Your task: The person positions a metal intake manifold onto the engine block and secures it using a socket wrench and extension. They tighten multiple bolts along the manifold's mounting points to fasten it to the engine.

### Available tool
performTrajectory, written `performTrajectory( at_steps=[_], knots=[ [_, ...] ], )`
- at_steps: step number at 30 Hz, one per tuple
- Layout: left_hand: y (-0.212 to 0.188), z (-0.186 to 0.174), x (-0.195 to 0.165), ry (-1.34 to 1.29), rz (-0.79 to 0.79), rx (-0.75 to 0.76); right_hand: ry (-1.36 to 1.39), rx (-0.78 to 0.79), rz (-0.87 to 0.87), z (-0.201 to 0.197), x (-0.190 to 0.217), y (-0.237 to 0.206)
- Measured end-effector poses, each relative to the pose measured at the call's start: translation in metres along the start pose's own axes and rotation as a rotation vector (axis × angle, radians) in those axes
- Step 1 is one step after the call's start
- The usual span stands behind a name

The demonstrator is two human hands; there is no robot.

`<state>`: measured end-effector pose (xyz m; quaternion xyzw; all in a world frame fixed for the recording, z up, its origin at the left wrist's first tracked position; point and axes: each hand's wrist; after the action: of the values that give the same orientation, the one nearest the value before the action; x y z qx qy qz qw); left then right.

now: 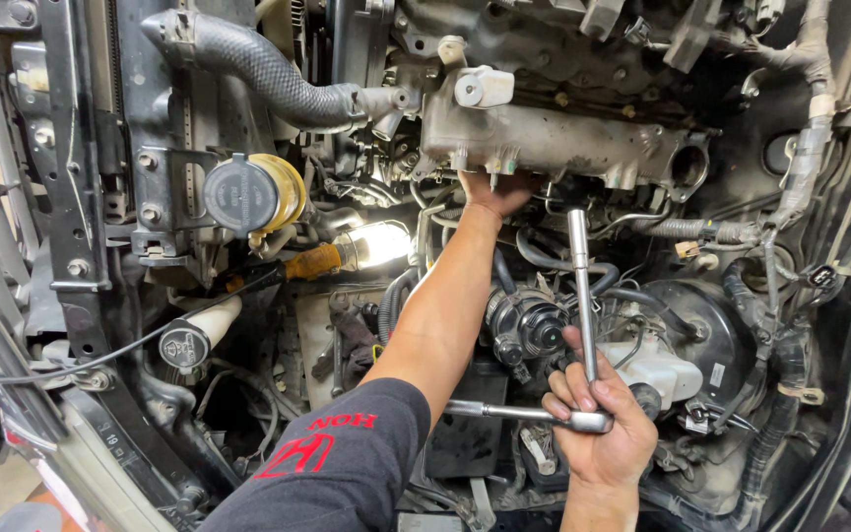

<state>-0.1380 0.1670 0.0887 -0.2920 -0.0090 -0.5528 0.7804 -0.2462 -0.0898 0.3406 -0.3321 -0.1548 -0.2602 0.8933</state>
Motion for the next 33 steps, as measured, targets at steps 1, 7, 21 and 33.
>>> performTrajectory(
  at_steps=[1,7,21,33],
  knots=[
    [0.001,-0.002,0.001,0.005,-0.008,0.044,-0.004,0.003,0.003,-0.001,-0.001,0.001],
    [0.007,-0.012,0.004,0.037,0.0,0.079,-0.01,-0.019,0.006,-0.005,-0.006,0.004],
    [0.003,-0.007,0.006,0.086,0.007,0.018,-0.019,-0.058,0.047,-0.007,-0.007,0.012],
    [0.001,0.004,0.002,0.026,0.012,-0.208,0.078,-0.148,0.196,0.012,0.001,0.048]
  ],
)
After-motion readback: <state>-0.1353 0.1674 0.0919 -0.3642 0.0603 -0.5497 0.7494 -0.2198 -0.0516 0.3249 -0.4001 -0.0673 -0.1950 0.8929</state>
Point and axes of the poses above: each hand's wrist, its own y-axis towards the middle knuckle, its own z-axis out of the palm, x = y × z, and after that the axes turned 5 degrees about x, right-handed
